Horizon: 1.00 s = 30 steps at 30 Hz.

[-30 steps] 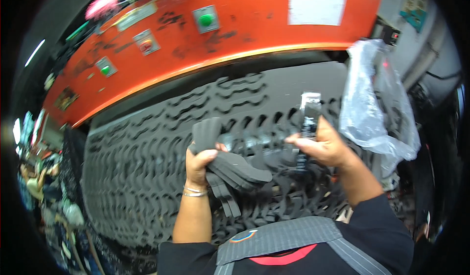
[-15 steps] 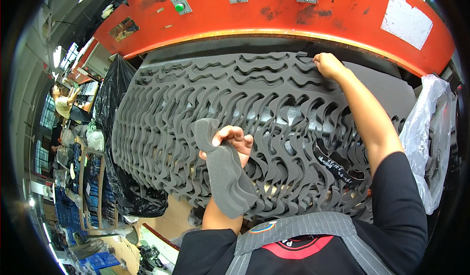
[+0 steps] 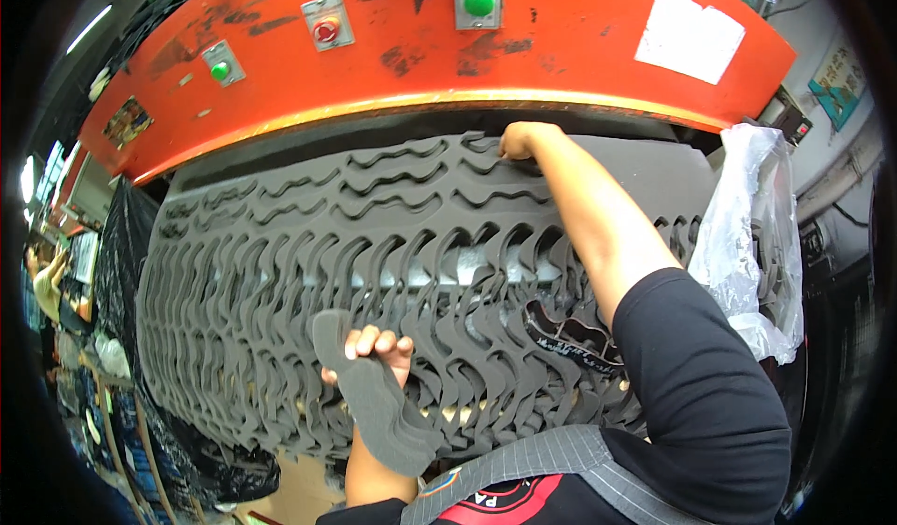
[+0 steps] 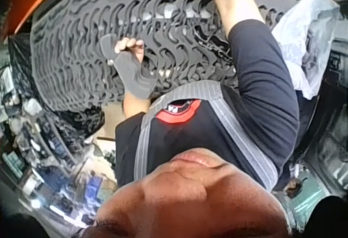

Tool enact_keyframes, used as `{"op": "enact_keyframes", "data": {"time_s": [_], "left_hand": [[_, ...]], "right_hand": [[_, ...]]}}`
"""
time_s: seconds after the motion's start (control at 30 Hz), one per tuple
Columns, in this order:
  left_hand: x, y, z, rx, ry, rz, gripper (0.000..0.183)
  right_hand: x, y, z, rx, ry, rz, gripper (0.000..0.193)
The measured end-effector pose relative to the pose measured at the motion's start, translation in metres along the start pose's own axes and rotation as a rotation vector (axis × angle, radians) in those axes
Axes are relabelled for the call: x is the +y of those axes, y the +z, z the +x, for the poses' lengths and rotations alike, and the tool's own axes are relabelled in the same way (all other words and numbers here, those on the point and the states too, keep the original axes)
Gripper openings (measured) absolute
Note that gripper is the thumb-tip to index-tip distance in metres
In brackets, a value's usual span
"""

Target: Operating a hydraulic press machine to cut foam shoe components and collecting the finished pieces into a bag.

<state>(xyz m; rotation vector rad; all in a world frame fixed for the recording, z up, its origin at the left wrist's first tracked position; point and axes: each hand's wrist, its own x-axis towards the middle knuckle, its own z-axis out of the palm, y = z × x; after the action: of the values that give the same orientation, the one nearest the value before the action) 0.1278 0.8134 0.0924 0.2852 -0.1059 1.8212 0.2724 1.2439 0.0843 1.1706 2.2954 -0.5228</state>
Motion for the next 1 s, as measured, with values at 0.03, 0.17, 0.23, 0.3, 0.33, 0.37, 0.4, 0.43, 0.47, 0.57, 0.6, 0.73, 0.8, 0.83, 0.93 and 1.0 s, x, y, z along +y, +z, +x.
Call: {"op": "enact_keyframes", "data": {"time_s": [0.03, 0.17, 0.23, 0.3, 0.33, 0.37, 0.4, 0.43, 0.47, 0.57, 0.6, 0.73, 0.8, 0.83, 0.93, 1.0], "left_hand": [[-0.007, 0.001, 0.004, 0.005, -0.032, -0.006, 0.028], [-0.006, 0.002, -0.001, 0.075, -0.085, 0.041, 0.029], [-0.009, 0.000, -0.001, 0.094, -0.105, 0.041, 0.030], [-0.014, -0.003, -0.001, 0.130, -0.120, 0.044, 0.031], [-0.013, -0.003, -0.001, 0.124, -0.124, 0.046, 0.031], [-0.015, -0.002, 0.001, 0.144, -0.126, 0.047, 0.032], [-0.017, -0.002, 0.003, 0.164, -0.129, 0.047, 0.032], [-0.017, -0.001, 0.002, 0.185, -0.121, 0.045, 0.031], [-0.016, 0.000, 0.002, 0.178, -0.128, 0.036, 0.031], [-0.013, 0.000, -0.001, 0.188, -0.130, 0.061, 0.033], [-0.013, -0.002, 0.000, 0.186, -0.134, 0.047, 0.033], [-0.015, -0.003, 0.001, 0.180, -0.124, 0.037, 0.032], [-0.016, -0.001, 0.005, 0.179, -0.125, 0.028, 0.031], [-0.016, -0.003, 0.005, 0.180, -0.136, 0.028, 0.031], [-0.014, -0.003, 0.006, 0.199, -0.136, 0.023, 0.032], [-0.015, -0.003, 0.003, 0.215, -0.134, 0.022, 0.033]], "right_hand": [[0.013, 0.001, 0.001, -0.004, 0.024, -0.061, 0.032], [-0.031, 0.016, -0.017, 0.173, 0.113, -0.122, 0.036], [-0.029, 0.012, -0.021, 0.250, 0.128, -0.151, 0.038], [-0.022, 0.004, -0.024, 0.071, 0.156, -0.046, 0.042], [-0.025, 0.007, -0.031, 0.126, 0.148, 0.027, 0.043], [-0.010, 0.018, -0.031, 0.280, 0.064, 0.072, 0.042], [0.006, 0.030, -0.033, 0.433, -0.019, 0.111, 0.042], [0.010, 0.037, -0.038, 0.721, -0.163, 0.139, 0.040], [0.016, 0.040, -0.042, 0.851, -0.245, 0.250, 0.035], [0.025, 0.037, -0.053, 1.062, -0.154, 0.967, 0.015], [0.036, 0.034, -0.065, 1.056, -0.094, 1.286, 0.018], [0.090, 0.004, -0.107, 1.765, -0.232, 2.126, 0.037], [0.096, -0.006, -0.131, 1.649, -0.496, 2.060, 0.029], [0.087, -0.009, -0.140, 1.490, -0.527, 1.994, 0.025], [0.045, -0.024, -0.163, 1.150, -0.665, 1.917, 0.014], [0.041, -0.028, -0.168, 0.835, -0.630, 1.477, 0.021]]}}
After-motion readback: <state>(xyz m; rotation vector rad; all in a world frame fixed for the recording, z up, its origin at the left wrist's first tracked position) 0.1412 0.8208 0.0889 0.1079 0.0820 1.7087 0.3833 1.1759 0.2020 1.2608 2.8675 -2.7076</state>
